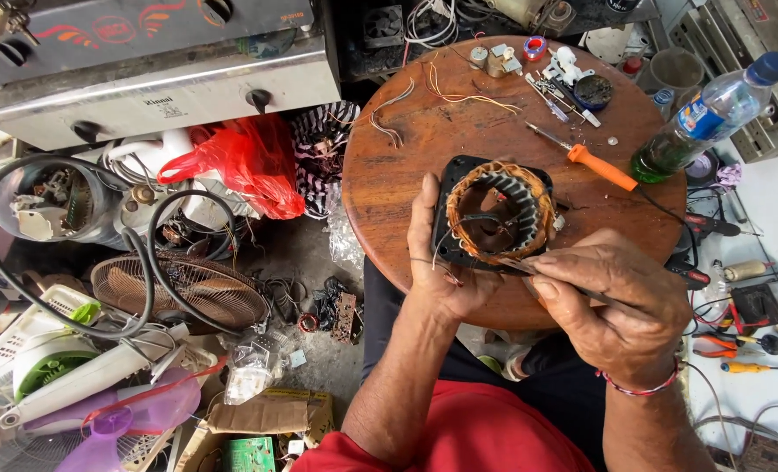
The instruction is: The person works on a small motor stator, using pliers and a screwdriver to adjust and trim copper windings. They repeatedly reposition the component, pull and cut wires, and inspect the coil structure throughout the clip.
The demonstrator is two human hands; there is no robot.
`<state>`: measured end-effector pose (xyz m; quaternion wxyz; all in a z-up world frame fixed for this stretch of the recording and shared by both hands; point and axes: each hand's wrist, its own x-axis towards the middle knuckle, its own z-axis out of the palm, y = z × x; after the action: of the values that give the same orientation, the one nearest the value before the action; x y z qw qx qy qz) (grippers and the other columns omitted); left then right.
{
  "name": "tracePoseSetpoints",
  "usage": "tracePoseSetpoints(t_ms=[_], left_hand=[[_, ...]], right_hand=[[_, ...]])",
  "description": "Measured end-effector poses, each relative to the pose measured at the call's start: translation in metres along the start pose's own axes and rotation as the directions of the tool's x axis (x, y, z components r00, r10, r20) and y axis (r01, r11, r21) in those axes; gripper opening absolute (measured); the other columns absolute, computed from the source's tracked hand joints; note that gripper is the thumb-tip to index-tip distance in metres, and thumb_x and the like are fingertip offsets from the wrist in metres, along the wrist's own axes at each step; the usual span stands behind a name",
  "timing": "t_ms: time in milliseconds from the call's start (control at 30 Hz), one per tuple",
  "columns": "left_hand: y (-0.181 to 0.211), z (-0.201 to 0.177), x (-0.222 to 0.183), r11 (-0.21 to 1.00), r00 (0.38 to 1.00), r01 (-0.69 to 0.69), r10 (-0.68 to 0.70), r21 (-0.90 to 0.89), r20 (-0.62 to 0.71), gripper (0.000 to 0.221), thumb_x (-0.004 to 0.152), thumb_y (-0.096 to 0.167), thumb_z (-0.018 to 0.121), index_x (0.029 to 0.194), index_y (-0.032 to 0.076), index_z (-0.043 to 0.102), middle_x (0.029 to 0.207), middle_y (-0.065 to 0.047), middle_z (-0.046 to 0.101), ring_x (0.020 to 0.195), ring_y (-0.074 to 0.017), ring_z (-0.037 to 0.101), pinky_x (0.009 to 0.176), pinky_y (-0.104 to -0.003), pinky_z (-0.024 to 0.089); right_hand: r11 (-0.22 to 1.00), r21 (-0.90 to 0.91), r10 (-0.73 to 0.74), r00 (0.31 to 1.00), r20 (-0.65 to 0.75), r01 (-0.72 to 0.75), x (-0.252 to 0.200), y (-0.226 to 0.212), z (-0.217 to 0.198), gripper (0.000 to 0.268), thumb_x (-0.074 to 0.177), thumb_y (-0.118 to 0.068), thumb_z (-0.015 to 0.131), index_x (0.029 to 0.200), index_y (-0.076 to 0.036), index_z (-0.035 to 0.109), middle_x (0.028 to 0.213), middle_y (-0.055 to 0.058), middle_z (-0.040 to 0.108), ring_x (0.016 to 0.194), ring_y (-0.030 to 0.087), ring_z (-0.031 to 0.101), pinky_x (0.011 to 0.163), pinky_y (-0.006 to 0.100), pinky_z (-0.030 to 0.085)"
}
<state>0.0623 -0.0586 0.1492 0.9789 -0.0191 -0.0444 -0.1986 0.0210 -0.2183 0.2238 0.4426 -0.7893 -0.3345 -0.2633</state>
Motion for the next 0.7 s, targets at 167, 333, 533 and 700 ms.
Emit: tracePoseSetpoints(t_ms=[167,333,533,700], left_hand=[[0.004,-0.014,0.005,0.987,0.965,0.158,-0.152,0.008,-0.211,0.060,0.096,0.062,0.064,0.120,0.008,0.071,0.113,-0.013,0.074,0.100,-0.0312,0.070,0.082,-0.042,0.060],[0.005,-0.010,0.007,0.974,0.951,0.227,-0.218,0.019,-0.219,0.054,0.098,0.056,0.066,0.119,0.006,0.071,0.111,-0.015,0.076,0.099,-0.0313,0.072,0.082,-0.041,0.062],[0.005,-0.013,0.008,0.978,0.950,0.203,-0.186,0.047,-0.250,0.050,0.098,0.054,0.067,0.117,0.007,0.071,0.109,-0.013,0.076,0.097,-0.0299,0.072,0.078,-0.040,0.061],[0.004,-0.014,0.008,0.971,0.945,0.239,-0.234,-0.006,-0.231,0.051,0.098,0.056,0.066,0.117,0.009,0.072,0.112,-0.012,0.076,0.103,-0.0295,0.071,0.087,-0.040,0.059]], right_hand=[[0.998,-0.014,-0.063,0.994,0.089,0.065,0.007,0.003,-0.003,0.014,0.090,0.006,0.076,0.102,0.001,0.072,0.101,0.013,0.076,0.093,0.028,0.073,0.085,0.035,0.057],[0.996,0.043,-0.082,0.990,0.111,0.078,0.008,0.002,-0.002,0.011,0.090,0.007,0.072,0.100,0.003,0.069,0.099,0.020,0.076,0.091,0.030,0.078,0.088,0.039,0.064],[0.992,0.022,-0.124,0.985,0.118,0.122,0.002,0.009,-0.003,0.016,0.090,0.004,0.074,0.104,0.000,0.069,0.101,0.015,0.077,0.088,0.025,0.076,0.082,0.038,0.062],[0.991,0.015,-0.137,0.983,0.124,0.136,0.004,0.007,-0.002,0.015,0.089,0.004,0.076,0.103,0.000,0.070,0.101,0.015,0.077,0.089,0.025,0.078,0.082,0.039,0.060]])
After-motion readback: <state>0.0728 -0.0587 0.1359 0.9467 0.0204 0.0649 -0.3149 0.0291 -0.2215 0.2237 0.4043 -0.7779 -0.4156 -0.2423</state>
